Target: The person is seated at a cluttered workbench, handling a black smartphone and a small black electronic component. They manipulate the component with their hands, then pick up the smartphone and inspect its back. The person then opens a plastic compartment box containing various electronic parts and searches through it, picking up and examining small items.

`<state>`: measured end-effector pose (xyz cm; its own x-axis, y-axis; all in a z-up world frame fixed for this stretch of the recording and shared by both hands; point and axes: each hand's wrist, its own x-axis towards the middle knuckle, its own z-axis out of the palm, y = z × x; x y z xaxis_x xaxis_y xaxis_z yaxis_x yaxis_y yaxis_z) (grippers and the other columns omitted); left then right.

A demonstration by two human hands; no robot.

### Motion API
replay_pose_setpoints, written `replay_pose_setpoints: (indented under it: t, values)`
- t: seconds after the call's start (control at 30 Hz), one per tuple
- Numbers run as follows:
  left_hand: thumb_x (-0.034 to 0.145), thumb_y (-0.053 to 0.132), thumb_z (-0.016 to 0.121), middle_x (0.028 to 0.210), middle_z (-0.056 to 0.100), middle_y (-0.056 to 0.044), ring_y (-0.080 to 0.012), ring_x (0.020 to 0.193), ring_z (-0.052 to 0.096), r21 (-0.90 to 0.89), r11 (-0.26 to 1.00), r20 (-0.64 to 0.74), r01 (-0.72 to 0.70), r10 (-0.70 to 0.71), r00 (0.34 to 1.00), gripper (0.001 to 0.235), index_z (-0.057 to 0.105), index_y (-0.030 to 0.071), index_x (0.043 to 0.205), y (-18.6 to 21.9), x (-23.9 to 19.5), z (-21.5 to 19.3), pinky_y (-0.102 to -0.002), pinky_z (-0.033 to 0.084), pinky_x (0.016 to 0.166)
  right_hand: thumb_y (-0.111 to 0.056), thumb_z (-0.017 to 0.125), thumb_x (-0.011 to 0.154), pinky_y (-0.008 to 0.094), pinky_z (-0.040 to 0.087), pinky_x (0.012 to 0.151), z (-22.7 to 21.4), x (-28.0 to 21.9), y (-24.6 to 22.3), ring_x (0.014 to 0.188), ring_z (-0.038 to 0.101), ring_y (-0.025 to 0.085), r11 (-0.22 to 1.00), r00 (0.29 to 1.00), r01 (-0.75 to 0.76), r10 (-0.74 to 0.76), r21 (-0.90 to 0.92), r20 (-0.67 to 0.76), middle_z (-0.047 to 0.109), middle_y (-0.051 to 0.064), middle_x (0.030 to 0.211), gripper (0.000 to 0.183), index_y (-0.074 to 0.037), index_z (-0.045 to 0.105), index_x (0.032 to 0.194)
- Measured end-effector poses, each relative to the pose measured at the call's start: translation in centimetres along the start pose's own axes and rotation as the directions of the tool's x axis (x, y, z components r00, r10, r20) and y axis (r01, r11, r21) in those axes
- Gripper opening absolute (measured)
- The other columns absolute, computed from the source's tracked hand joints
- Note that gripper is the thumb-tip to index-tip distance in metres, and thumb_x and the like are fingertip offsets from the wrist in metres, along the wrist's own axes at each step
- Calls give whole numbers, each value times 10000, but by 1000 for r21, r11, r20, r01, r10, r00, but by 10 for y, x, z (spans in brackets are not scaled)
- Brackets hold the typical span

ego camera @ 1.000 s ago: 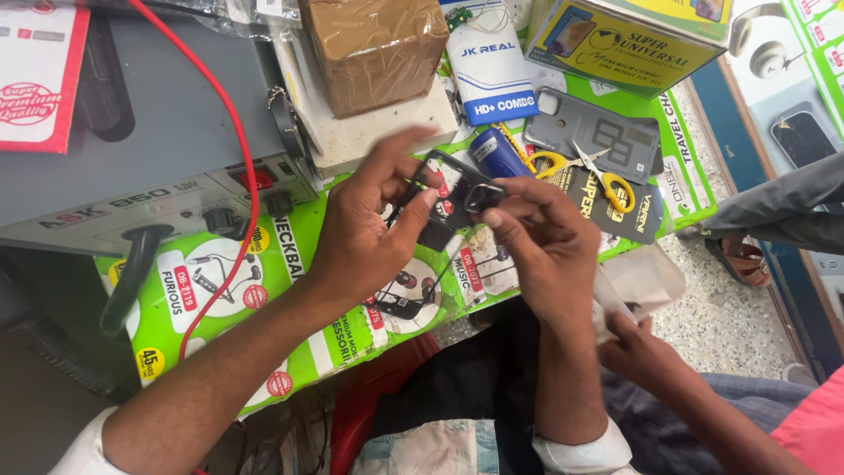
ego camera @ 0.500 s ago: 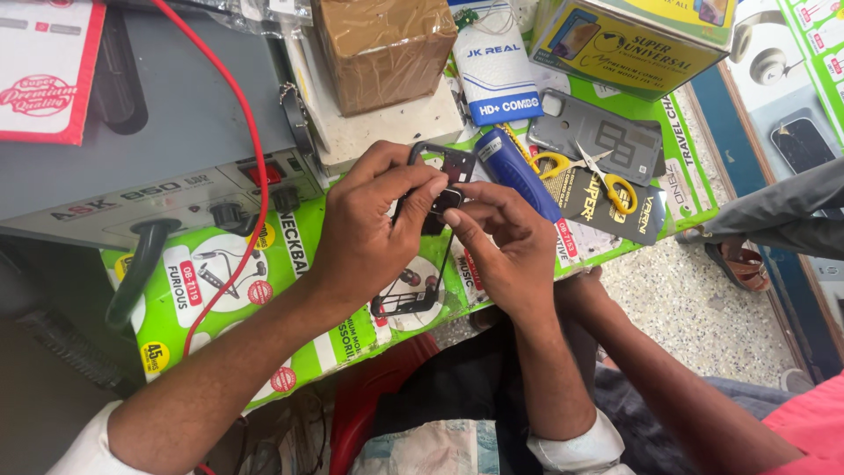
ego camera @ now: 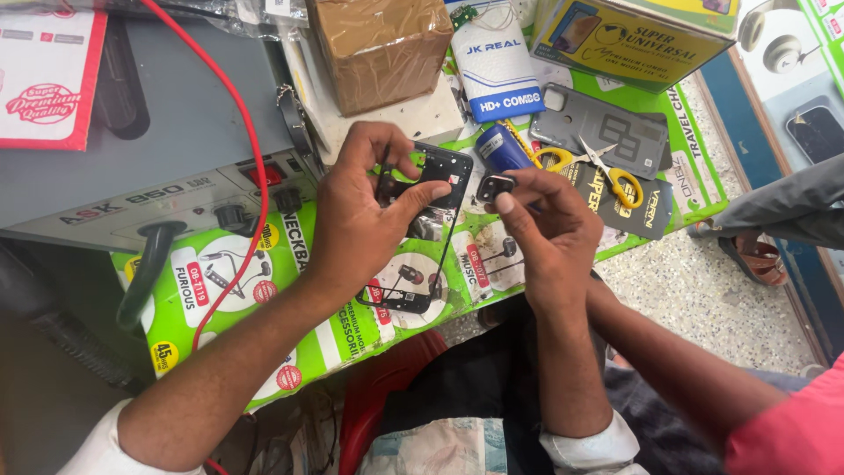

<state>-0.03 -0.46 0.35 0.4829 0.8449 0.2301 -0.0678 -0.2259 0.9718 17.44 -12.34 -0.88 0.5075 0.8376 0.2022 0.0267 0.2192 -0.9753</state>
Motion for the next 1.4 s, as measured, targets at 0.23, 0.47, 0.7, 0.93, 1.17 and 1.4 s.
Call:
replay_pose_setpoints:
  t: [0.23,0.47,0.7,0.93,1.17,1.4]
  values:
    - [990,92,782,1061,731,-67,-90,880,731,151,978,136,-141,121,983,512,507,67,1421,6,-7,2,-253,591,724,-20,712,1038,244,527,884,-2,0,-8,980,619,93,999,1000,25,-25,-47,6,661,15,1094,163,-4,692,1199]
    - [898,60,755,939,763,-78,-77,595,594,133,991,336,-11,-34,941,604,539,66,1463,21,-11,5,-265,512,543,8,724,1010,190,484,759,1,-5,-13,920,613,68,985,998,8,4,-170,68,687,30,1099,182,13,724,1192]
    - [883,49,739,714,673,-80,-54,570,527,153,987,338,44,-94,937,542,605,48,1408,18,-14,5,-264,460,525,29,757,976,227,557,862,-7,-3,-13,986,668,82,980,984,6,31,-201,178,721,57,1094,199,20,721,1171]
    - [865,-2,665,749,645,-68,-69,580,567,92,994,367,-59,21,930,558,575,-23,1415,10,-15,6,-267,469,541,56,775,949,239,546,869,-3,-1,-13,991,678,118,947,973,92,-20,-307,229,723,82,1084,205,19,742,1148]
    - [796,-15,585,692,642,-105,-95,540,568,119,993,392,-16,-32,919,595,573,-55,1390,14,-14,4,-282,456,505,56,819,918,249,542,868,-3,1,-13,967,688,138,888,965,194,-95,-418,246,738,94,1053,213,13,751,1115]
    - [804,-18,557,758,670,-115,-106,562,591,107,993,381,-49,4,925,568,580,-69,1369,13,-13,3,-293,476,532,46,822,926,243,567,845,2,0,-15,951,710,129,877,970,191,-99,-440,223,737,93,1040,218,6,756,1129]
